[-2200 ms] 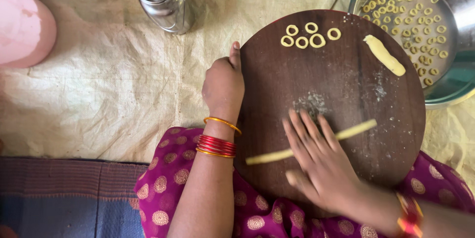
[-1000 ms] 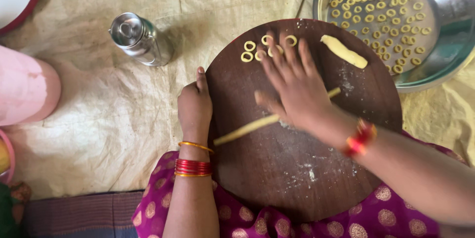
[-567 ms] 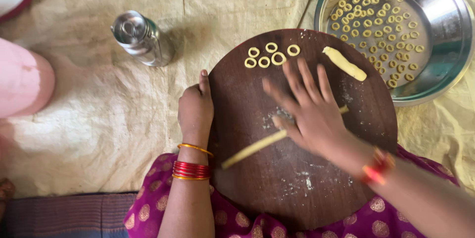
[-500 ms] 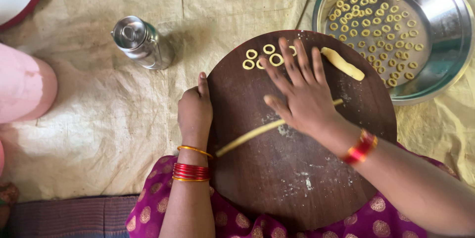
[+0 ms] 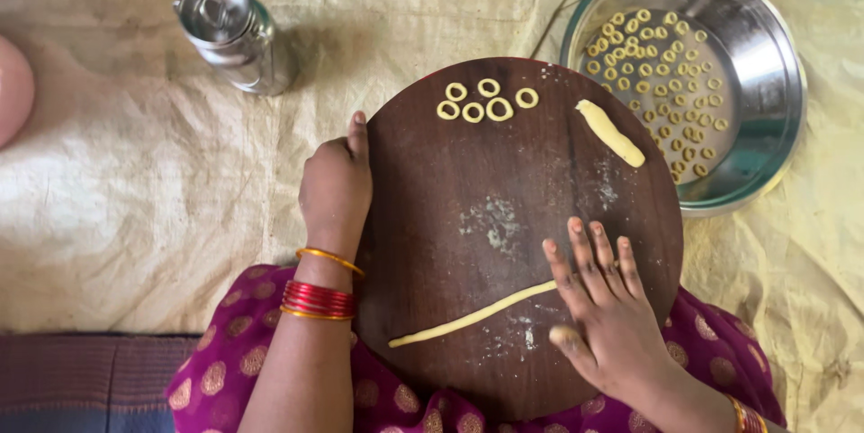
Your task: The person rolls small pieces of dough into thin ropes on a wooden board and joins the ends to form rings. The finished rings are placed on a metal tray nearby.
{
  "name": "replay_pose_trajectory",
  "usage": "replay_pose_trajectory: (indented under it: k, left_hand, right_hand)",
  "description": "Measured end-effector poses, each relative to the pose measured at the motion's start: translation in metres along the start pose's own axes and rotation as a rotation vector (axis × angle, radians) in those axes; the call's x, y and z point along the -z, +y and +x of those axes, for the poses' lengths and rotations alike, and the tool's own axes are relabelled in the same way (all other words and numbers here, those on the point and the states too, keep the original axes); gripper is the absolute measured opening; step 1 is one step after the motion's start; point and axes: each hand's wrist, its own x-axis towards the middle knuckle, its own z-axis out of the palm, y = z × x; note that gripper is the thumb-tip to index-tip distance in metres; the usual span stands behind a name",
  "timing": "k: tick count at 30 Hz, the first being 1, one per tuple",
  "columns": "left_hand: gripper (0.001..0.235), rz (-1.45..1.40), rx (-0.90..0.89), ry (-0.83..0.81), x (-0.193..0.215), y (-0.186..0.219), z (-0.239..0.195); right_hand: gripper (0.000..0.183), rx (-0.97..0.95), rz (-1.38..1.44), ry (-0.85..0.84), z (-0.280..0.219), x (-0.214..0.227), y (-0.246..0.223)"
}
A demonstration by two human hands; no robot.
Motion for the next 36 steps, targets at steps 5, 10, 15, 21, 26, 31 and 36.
replay_pose_trajectory:
  k: [5, 10, 15, 21, 26, 31, 36]
  left_hand:
    - [0.075, 0.042, 0.028, -0.023, 0.002, 0.003, 0.001]
    - [0.075, 0.040, 0.046, -0.042, 0.005, 0.007, -0.001]
    - [0.072, 0.009, 0.042, -0.017, 0.004, 0.008, -0.001]
    - [0.072, 0.034, 0.058, -0.013, 0.004, 0.009, -0.005]
    - [0.070, 0.096, -0.009, 0.077, 0.005, 0.014, -0.009]
    - [0.068, 0.188, -0.022, 0.098, 0.000, 0.014, -0.012]
    - [0.058, 0.163, -0.242, 0.122, 0.000, 0.016, -0.014]
  right_hand:
    - [0.074, -0.078, -0.116, -0.062, 0.080, -0.007, 0.028]
    - [0.074, -0.065, -0.219, 0.002, 0.137, -0.013, 0.055]
    - [0.078, 0.051, -0.026, -0.050, 0.040, 0.006, 0.023]
    - [0.078, 0.044, -0.034, -0.074, 0.015, -0.002, 0.027]
    - [0.079, -0.046, -0.150, -0.010, 0.123, -0.015, 0.061]
    - [0.079, 0.005, -0.019, -0.074, 0.086, -0.003, 0.039]
    - [0.075, 0.097, -0.136, -0.088, -0.002, 0.008, 0.020]
